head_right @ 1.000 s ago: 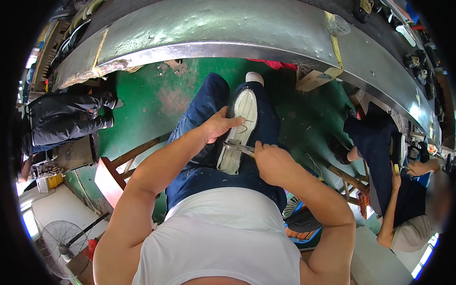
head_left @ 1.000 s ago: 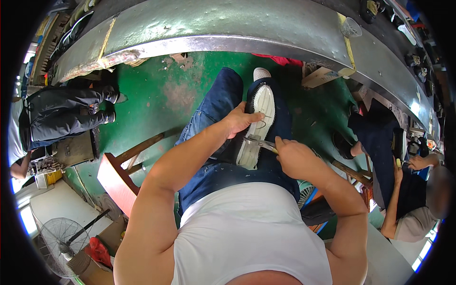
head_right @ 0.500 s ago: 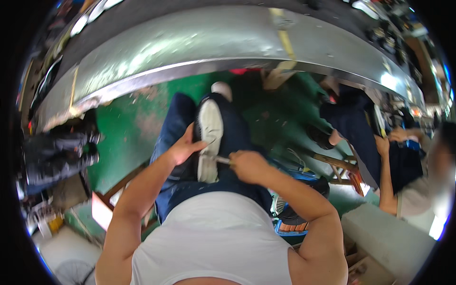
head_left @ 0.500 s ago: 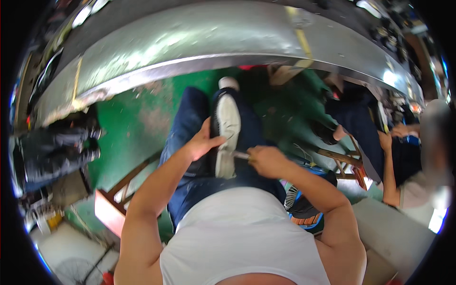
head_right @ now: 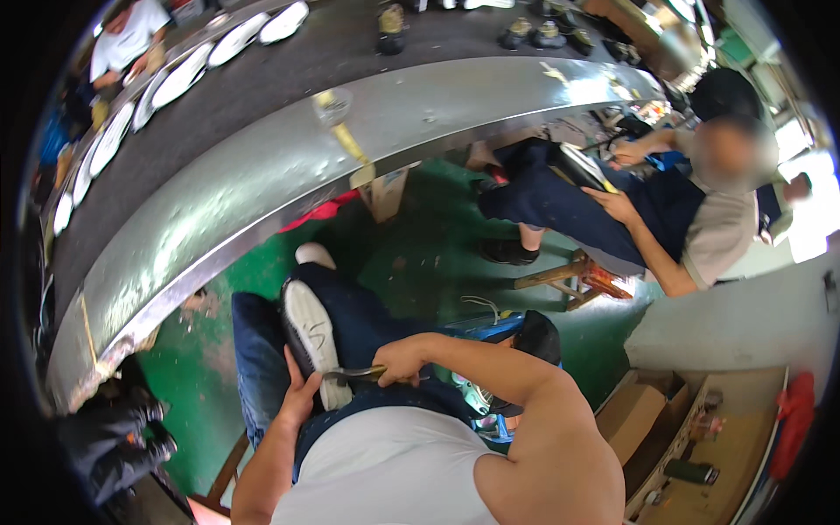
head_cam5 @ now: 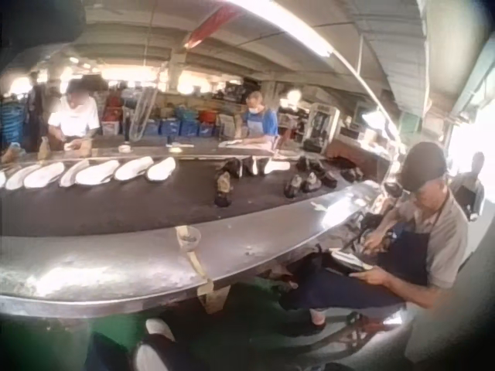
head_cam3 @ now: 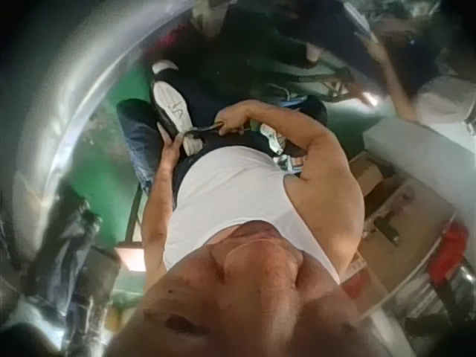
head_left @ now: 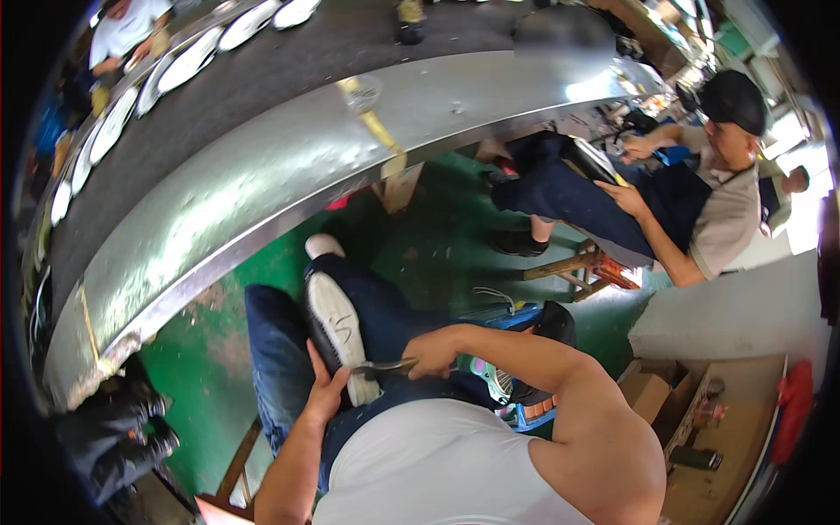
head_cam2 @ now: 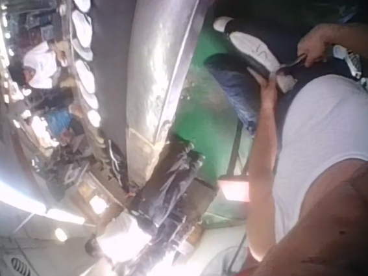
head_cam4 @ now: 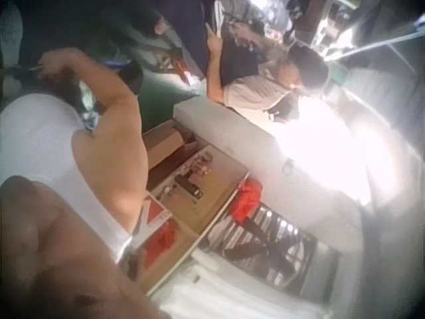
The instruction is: Working on shoes at a production line station using pliers.
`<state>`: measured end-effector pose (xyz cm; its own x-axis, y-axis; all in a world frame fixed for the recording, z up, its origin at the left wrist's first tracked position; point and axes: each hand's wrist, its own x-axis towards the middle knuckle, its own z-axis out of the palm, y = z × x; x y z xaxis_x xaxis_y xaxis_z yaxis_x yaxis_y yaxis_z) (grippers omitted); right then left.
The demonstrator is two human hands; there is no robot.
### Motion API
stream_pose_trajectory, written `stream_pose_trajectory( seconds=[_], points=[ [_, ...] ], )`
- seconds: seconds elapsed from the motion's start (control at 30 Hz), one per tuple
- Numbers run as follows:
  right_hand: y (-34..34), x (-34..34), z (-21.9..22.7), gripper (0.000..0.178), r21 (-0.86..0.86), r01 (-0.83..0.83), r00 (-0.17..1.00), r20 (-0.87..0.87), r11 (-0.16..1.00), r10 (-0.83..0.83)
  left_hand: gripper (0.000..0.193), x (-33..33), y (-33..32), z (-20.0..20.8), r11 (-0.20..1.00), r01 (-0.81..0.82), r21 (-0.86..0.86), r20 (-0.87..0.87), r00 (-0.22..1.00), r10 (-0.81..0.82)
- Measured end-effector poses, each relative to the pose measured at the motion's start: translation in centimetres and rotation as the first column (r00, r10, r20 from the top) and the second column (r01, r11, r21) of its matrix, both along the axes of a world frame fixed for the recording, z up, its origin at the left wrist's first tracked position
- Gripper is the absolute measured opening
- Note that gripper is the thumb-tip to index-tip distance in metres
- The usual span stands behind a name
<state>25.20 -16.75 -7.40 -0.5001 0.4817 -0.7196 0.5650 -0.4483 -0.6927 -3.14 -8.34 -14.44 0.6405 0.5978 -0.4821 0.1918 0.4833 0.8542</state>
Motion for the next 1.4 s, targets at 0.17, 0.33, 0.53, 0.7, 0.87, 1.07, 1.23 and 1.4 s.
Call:
stream_pose_trajectory(
  seconds=[0.17, 0.33, 0.53, 0.7, 0.87, 1.07, 1.23, 1.4],
  points=[
    [1.1, 0.2, 2.6, 0.04, 0.0, 0.149, 0.986, -0.078, 0.989, -0.148, 0.104, -0.9, 0.0, -1.6, 0.98, -0.008, 0.199, -0.115, 0.993, 0.032],
    [0.7, -3.8, -0.5, 0.05, 0.596, 0.26, 0.928, 0.064, 0.76, -0.368, 0.103, 0.4, 0.4, 0.7, 0.989, 0.069, 0.132, -0.184, 0.982, -0.044],
    [-2.0, -3.1, -3.2, 0.049, 0.579, 0.398, 0.847, 0.064, 0.711, -0.527, 0.074, 4.7, 6.0, 1.6, 0.98, -0.197, -0.02, -0.247, 0.951, 0.187],
    [-1.6, -3.4, -4.0, 0.054, 0.283, 0.621, 0.769, -0.042, 0.731, -0.638, 0.056, 0.6, 8.9, 0.5, 0.971, -0.235, -0.047, 0.084, 0.968, 0.238],
    [-2.2, -2.3, -3.4, 0.05, 0.316, 0.57, 0.777, 0.093, 0.758, -0.623, 0.062, 3.3, 9.2, 13.7, 0.795, -0.26, -0.548, 0.548, 0.606, 0.576],
    [-2.6, -4.3, 1.1, 0.046, 0.629, 0.067, 0.835, 0.39, 0.775, -0.389, 0.101, 3.2, 11.7, 10.8, 0.853, -0.133, -0.505, 0.495, 0.765, 0.412],
    [-5.0, -5.9, 1.4, 0.041, 0.687, -0.292, 0.768, 0.583, 0.665, -0.265, 0.09, 3.4, 10.8, 7.2, 0.848, -0.282, -0.449, 0.433, 0.761, 0.482],
    [-4.5, -5.9, 1.5, 0.041, 0.749, -0.264, 0.778, 0.537, 0.607, -0.325, 0.086, 3.3, 12.0, 6.3, 0.889, -0.293, -0.351, 0.489, 0.752, 0.441]
  ],
)
